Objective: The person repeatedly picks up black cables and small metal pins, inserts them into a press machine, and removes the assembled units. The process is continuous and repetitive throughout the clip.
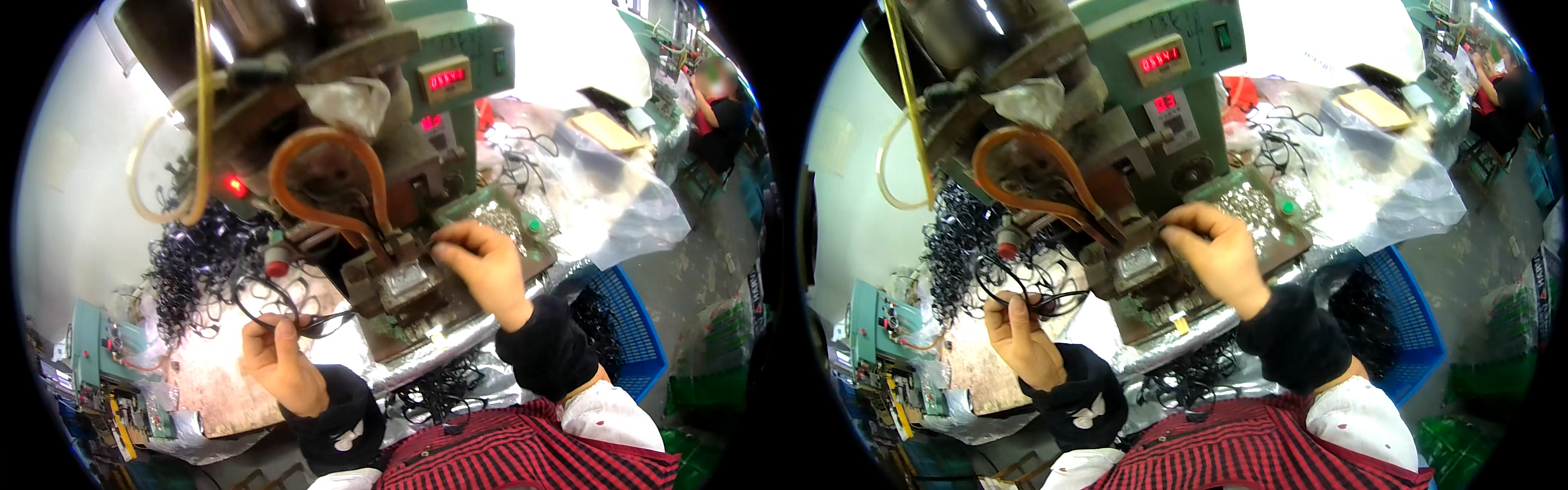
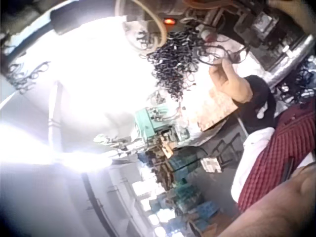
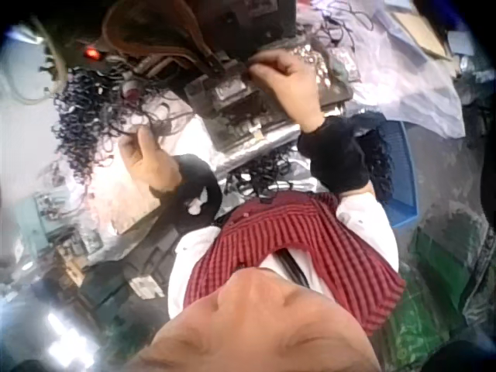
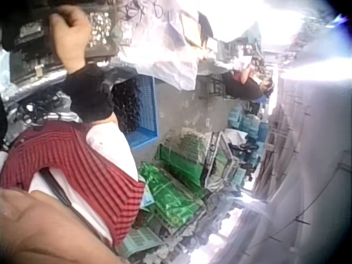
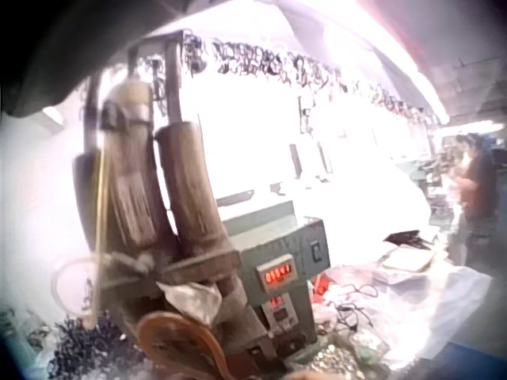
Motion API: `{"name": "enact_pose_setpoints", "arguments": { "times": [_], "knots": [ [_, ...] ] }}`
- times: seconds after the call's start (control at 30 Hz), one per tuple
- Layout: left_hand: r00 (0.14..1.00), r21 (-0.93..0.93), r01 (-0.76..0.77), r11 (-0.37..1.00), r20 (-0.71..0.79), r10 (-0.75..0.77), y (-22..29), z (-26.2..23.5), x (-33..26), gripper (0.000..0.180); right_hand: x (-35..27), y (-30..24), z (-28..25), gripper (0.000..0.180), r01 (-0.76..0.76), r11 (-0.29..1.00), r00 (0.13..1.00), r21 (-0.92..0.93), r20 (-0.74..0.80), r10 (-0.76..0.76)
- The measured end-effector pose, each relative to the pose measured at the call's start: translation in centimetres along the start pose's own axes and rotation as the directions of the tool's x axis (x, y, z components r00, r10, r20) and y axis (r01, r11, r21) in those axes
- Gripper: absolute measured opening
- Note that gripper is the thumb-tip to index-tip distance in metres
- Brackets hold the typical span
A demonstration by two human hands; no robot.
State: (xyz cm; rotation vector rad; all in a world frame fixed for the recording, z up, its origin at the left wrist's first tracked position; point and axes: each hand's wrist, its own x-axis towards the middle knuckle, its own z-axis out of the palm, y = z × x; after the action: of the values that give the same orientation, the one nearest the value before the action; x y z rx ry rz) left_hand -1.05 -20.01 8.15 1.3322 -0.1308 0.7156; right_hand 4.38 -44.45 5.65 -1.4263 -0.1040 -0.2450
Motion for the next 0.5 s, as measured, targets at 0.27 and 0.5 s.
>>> {"name": "enact_pose_setpoints", "arguments": {
  "times": [0.27,0.5],
  "knots": [
    [0.97,0.002,-0.229,0.973,0.081,0.229,2.2,5.0,4.2,0.012,-1.3,0.1,4.3,0.039,-0.031,0.949,0.998,0.313,0.068,0.01],
    [0.983,0.06,-0.163,0.985,0.091,0.157,3.7,4.9,2.9,0.011,-2.9,-3.5,3.5,0.053,0.132,0.991,0.986,-0.016,0.1,-0.13]
  ]
}}
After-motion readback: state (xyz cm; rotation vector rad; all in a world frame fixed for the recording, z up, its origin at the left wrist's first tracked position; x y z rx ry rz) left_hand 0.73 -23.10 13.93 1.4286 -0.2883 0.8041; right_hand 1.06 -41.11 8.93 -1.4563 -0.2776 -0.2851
